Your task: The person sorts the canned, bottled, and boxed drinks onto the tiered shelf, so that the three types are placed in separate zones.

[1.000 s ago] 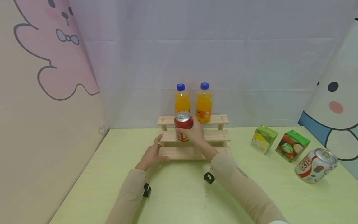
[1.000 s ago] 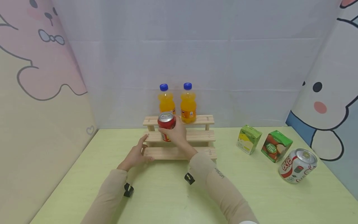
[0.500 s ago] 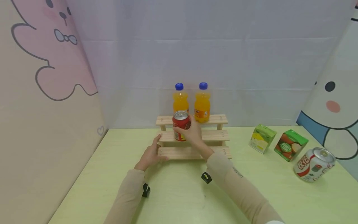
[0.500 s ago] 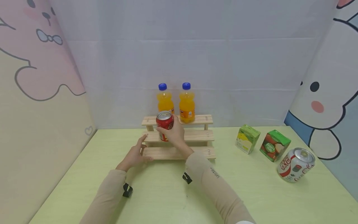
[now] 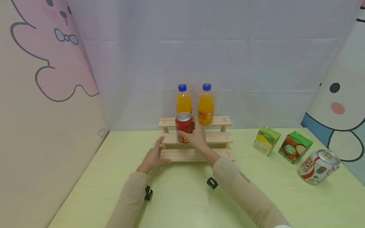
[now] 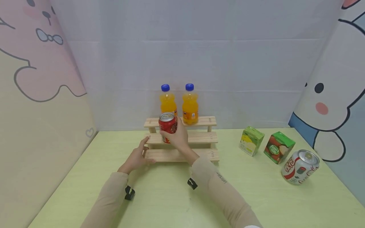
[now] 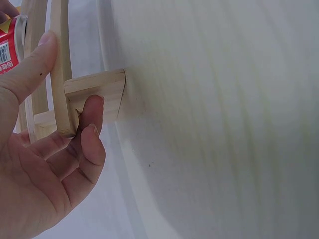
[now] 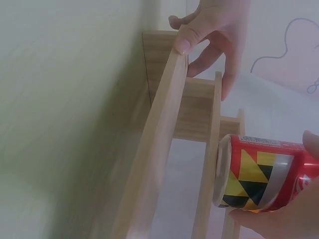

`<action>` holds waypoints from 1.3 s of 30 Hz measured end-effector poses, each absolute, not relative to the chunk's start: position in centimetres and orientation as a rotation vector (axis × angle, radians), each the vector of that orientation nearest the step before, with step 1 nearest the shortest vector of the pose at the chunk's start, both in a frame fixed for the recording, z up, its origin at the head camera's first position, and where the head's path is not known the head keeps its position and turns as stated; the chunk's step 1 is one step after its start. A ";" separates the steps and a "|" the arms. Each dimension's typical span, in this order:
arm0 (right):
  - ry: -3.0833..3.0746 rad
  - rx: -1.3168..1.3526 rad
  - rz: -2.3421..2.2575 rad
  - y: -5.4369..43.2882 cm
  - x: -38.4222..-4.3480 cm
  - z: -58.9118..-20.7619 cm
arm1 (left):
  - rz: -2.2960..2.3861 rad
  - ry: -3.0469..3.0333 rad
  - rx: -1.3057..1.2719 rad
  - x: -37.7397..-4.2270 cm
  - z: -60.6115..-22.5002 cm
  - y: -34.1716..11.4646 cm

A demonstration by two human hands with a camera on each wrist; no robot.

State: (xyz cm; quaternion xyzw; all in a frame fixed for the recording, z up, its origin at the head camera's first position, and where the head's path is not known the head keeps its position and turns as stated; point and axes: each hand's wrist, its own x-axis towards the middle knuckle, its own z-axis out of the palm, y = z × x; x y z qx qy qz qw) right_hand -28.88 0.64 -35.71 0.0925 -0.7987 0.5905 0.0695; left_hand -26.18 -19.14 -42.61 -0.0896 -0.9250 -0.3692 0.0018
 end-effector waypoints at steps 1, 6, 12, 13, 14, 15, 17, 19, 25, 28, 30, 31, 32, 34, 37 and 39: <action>-2.400 0.284 1.777 0.7 -28.8 -35.7 | -1.162 -2.902 -0.286 -26.2 -42.6 -19.1; -2.410 0.308 1.748 1.4 -28.0 -35.4 | -1.163 -2.901 -0.287 -26.1 -42.5 -19.1; -2.410 0.305 1.790 2.3 -26.7 -34.8 | -1.155 -2.902 -0.296 -26.1 -42.5 -19.2; -2.405 0.308 1.799 2.5 -26.5 -34.7 | -1.158 -2.902 -0.292 -26.1 -42.5 -19.1; -2.404 0.311 1.804 2.7 -26.3 -34.6 | -1.155 -2.897 -0.298 -26.2 -42.5 -19.1; -2.398 0.316 1.815 2.9 -26.1 -34.6 | -1.153 -2.893 -0.301 -26.2 -42.5 -19.1; -2.391 0.336 1.822 3.3 -25.9 -34.6 | -1.151 -2.886 -0.305 -26.2 -42.5 -19.1; -2.392 0.351 1.825 3.7 -25.6 -34.6 | -1.154 -2.885 -0.301 -26.2 -42.6 -19.1; -2.403 0.377 1.804 4.8 -24.6 -34.5 | -1.152 -2.895 -0.297 -26.1 -42.6 -19.1; -2.408 0.397 1.781 5.4 -24.1 -34.5 | -1.146 -2.897 -0.294 -26.1 -42.7 -19.1; -2.415 0.414 1.762 5.8 -23.8 -34.5 | -1.144 -2.897 -0.285 -26.1 -42.7 -19.1; -2.419 0.419 1.758 5.9 -23.7 -34.5 | -1.145 -2.897 -0.282 -26.1 -42.7 -19.2; -2.422 0.422 1.751 6.1 -23.5 -34.4 | -1.146 -2.896 -0.279 -26.1 -42.7 -19.2; -2.430 0.424 1.738 6.3 -23.2 -34.3 | -1.148 -2.894 -0.276 -26.2 -42.7 -19.2; -2.438 0.427 1.724 6.7 -22.8 -34.3 | -1.155 -2.890 -0.287 -26.2 -42.8 -19.2; -2.441 0.437 1.712 7.0 -22.5 -34.3 | -1.155 -2.894 -0.289 -26.2 -42.8 -19.2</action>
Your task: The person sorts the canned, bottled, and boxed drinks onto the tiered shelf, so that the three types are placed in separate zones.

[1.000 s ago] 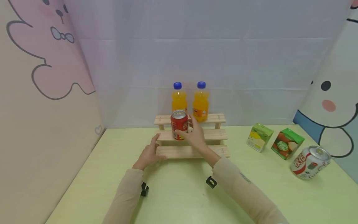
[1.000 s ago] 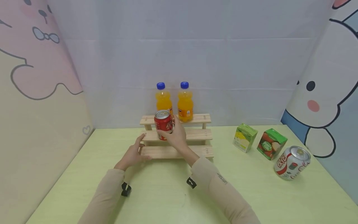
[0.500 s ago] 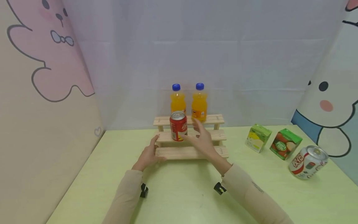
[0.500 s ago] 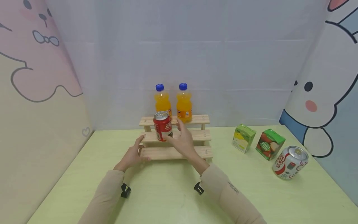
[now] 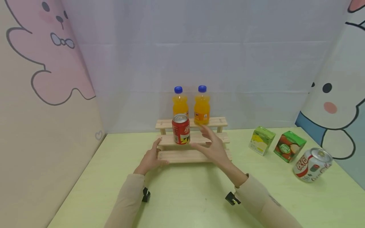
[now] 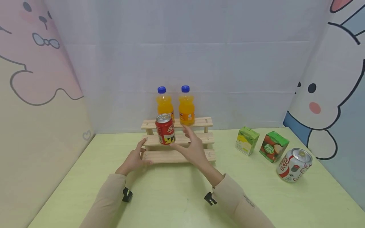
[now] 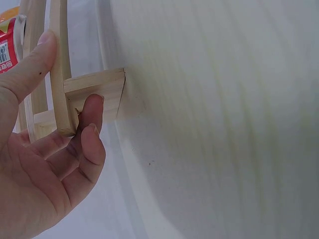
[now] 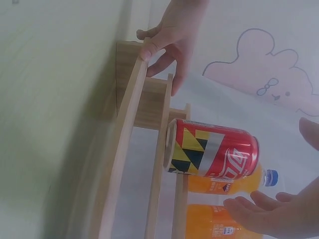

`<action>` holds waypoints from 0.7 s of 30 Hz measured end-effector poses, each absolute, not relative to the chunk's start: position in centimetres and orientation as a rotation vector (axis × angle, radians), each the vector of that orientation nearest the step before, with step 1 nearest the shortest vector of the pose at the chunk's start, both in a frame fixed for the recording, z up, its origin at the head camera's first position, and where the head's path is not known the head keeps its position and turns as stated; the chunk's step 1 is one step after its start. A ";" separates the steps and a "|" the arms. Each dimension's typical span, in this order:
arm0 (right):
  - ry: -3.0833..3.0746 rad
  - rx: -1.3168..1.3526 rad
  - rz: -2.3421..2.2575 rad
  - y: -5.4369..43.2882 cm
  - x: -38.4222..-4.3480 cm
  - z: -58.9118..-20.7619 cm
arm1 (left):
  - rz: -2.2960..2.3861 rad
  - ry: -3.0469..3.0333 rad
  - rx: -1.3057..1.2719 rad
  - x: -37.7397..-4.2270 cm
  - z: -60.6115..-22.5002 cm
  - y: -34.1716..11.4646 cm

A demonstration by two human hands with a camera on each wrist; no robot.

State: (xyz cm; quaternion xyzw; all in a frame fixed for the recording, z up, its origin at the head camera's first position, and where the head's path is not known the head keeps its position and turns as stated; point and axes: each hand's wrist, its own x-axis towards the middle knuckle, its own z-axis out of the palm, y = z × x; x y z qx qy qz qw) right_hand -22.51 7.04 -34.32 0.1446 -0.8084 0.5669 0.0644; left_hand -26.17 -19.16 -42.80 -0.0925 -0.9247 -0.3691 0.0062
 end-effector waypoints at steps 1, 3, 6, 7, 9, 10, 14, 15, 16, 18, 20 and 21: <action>-2.441 0.441 1.706 7.2 -22.3 -34.3 | -1.156 -2.896 -0.289 -26.2 -42.8 -19.2; -2.434 0.457 1.713 7.5 -22.0 -34.2 | -1.156 -2.900 -0.289 -26.1 -42.7 -19.2; -2.430 0.480 1.713 7.9 -21.5 -34.2 | -1.161 -2.903 -0.291 -26.0 -42.6 -19.1; -2.430 0.487 1.716 7.9 -21.4 -34.3 | -1.160 -2.904 -0.294 -26.0 -42.6 -19.1; -2.433 0.503 1.709 8.1 -21.1 -34.3 | -1.170 -2.902 -0.289 -26.0 -42.6 -19.2; -2.436 0.513 1.700 8.2 -20.9 -34.4 | -1.168 -2.902 -0.291 -26.0 -42.6 -19.2; -2.454 0.541 1.656 8.6 -20.3 -34.5 | -1.168 -2.895 -0.291 -26.0 -42.5 -19.2; -2.459 0.546 1.642 8.8 -20.1 -34.5 | -1.168 -2.893 -0.291 -26.0 -42.5 -19.2; -2.465 0.547 1.626 8.9 -20.0 -34.5 | -1.162 -2.895 -0.295 -26.1 -42.6 -19.2; -2.474 0.550 1.598 9.3 -19.7 -34.5 | -1.155 -2.899 -0.295 -26.1 -42.7 -19.2; -2.485 0.557 1.573 9.7 -19.5 -34.6 | -1.147 -2.902 -0.295 -26.2 -42.7 -19.2; -2.492 0.557 1.561 10.0 -19.4 -34.7 | -1.142 -2.904 -0.294 -26.2 -42.8 -19.2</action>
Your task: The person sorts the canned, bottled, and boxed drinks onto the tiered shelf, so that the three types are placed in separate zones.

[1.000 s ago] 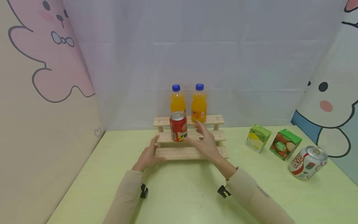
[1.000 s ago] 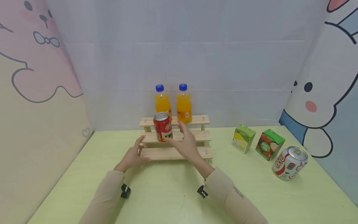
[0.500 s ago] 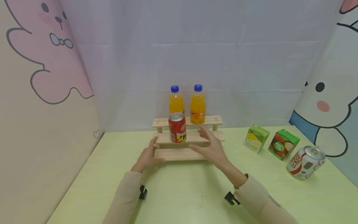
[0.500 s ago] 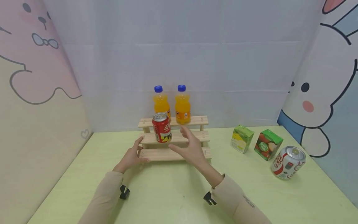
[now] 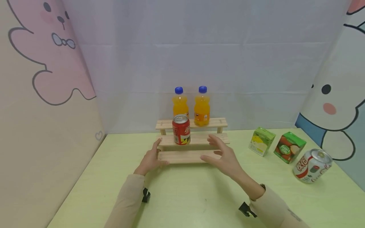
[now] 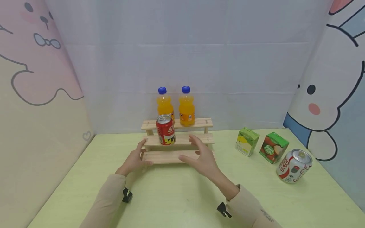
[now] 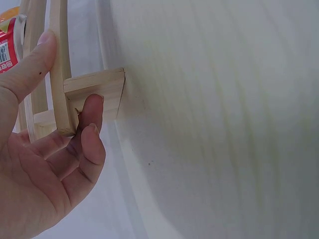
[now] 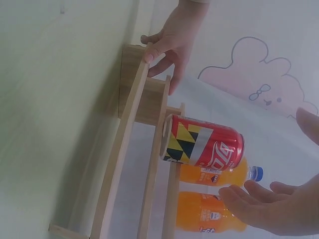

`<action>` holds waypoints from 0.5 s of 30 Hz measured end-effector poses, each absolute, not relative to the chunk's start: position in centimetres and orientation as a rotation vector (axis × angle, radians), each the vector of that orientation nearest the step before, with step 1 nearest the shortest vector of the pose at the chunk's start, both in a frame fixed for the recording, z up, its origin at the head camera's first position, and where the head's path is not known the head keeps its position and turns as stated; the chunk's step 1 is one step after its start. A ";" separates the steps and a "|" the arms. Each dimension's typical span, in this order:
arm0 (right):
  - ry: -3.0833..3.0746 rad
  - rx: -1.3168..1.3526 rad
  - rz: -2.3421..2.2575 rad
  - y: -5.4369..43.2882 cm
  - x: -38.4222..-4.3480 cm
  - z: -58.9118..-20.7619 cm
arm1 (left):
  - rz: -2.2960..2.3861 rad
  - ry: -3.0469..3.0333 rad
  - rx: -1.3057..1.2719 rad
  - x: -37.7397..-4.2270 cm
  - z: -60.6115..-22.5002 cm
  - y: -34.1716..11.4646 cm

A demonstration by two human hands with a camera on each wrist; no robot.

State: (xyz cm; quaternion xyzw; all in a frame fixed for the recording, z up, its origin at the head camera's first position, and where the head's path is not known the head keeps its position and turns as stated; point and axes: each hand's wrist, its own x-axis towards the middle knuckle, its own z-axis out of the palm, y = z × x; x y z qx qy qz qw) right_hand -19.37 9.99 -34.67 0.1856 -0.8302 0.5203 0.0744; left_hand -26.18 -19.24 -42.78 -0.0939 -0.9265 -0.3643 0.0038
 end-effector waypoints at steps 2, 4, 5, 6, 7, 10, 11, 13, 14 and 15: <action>-2.504 0.559 1.547 10.5 -19.2 -34.8 | -1.141 -2.907 -0.291 -26.2 -42.8 -19.2; -2.517 0.561 1.538 11.0 -19.2 -34.9 | -1.146 -2.911 -0.279 -26.2 -42.8 -19.2; -2.522 0.562 1.532 11.3 -19.2 -34.9 | -1.152 -2.911 -0.270 -26.2 -42.8 -19.2; -2.528 0.564 1.523 11.5 -19.2 -34.9 | -1.157 -2.911 -0.265 -26.2 -42.8 -19.2; -2.530 0.568 1.513 11.8 -19.1 -34.9 | -1.163 -2.914 -0.254 -26.2 -42.8 -19.2; -2.535 0.580 1.488 12.6 -19.0 -34.9 | -1.167 -2.913 -0.249 -26.2 -42.9 -19.2; -2.538 0.582 1.477 12.9 -19.0 -34.9 | -1.167 -2.913 -0.251 -26.2 -42.9 -19.2; -2.537 0.580 1.464 13.5 -18.8 -35.0 | -1.165 -2.918 -0.253 -26.3 -43.0 -19.3; -2.534 0.580 1.459 13.9 -18.7 -35.1 | -1.161 -2.919 -0.258 -26.3 -43.1 -19.3; -2.532 0.578 1.449 14.2 -18.7 -35.1 | -1.157 -2.919 -0.263 -26.3 -43.1 -19.3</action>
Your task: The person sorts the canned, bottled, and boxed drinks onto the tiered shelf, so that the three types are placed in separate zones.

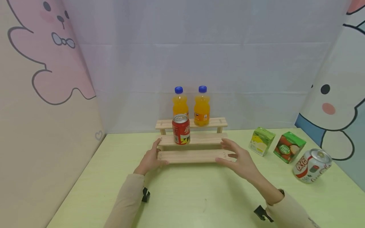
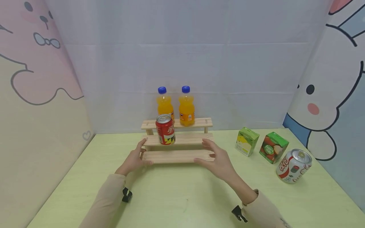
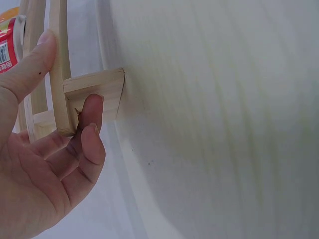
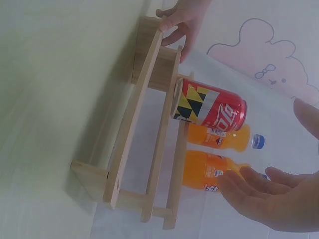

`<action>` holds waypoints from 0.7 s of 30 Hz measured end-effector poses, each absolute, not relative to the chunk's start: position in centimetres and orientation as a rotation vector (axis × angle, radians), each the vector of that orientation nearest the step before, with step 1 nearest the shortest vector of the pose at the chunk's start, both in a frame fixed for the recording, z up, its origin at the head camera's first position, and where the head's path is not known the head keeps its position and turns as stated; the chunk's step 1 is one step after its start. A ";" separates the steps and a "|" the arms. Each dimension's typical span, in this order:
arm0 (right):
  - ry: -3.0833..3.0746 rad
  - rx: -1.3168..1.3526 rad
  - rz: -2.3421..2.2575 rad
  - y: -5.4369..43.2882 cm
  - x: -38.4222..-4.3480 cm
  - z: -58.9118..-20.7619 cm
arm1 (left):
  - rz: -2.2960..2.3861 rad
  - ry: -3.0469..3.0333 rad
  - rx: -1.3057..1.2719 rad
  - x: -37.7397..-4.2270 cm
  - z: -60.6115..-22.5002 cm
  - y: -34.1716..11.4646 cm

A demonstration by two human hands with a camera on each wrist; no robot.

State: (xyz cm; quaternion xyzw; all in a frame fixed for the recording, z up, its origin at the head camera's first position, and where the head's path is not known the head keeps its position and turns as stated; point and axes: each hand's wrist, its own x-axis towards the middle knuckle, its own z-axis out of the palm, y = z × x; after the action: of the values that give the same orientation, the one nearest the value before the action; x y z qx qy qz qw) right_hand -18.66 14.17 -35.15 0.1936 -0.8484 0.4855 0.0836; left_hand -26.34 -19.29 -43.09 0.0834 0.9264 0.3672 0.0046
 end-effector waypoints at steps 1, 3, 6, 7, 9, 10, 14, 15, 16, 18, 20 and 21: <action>-2.531 0.577 1.436 14.5 -18.6 -35.2 | 1.149 2.901 0.260 -26.4 -43.1 -19.3; -2.528 0.576 1.414 15.1 -18.5 -35.4 | 1.154 2.899 0.253 -26.3 -43.0 -19.2; -2.532 0.576 1.383 15.8 -18.2 -35.6 | 1.154 2.901 0.255 -26.2 -42.8 -19.1; -2.536 0.576 1.377 16.0 -18.1 -35.7 | 1.154 2.901 0.254 -26.2 -42.8 -19.1; -2.546 0.566 1.370 16.5 -17.9 -35.8 | 1.151 2.901 0.255 -26.1 -42.7 -19.1; -2.550 0.559 1.366 16.7 -17.8 -35.9 | 1.146 2.903 0.255 -26.1 -42.7 -19.1; -2.570 0.534 1.346 17.5 -17.6 -36.2 | 1.141 2.903 0.248 -26.2 -42.7 -19.1; -2.580 0.522 1.335 17.7 -17.6 -36.3 | 1.144 2.901 0.245 -26.2 -42.7 -19.1; -2.584 0.516 1.331 17.8 -17.5 -36.4 | 1.145 2.900 0.241 -26.2 -42.6 -19.1; -2.596 0.493 1.322 18.2 -17.4 -36.4 | 1.145 2.900 0.242 -26.2 -42.6 -19.0; -2.614 0.465 1.305 18.7 -17.3 -36.6 | 1.147 2.896 0.241 -26.2 -42.6 -19.0; -2.617 0.454 1.304 18.9 -17.3 -36.6 | 1.146 2.896 0.242 -26.2 -42.6 -19.0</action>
State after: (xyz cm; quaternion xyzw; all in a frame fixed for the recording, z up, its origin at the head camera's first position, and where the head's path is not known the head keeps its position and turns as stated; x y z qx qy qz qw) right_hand -17.26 18.90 -36.62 0.1528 -0.8808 0.4388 0.0913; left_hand -26.23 -18.96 -42.56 0.0774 0.9270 0.3669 0.0087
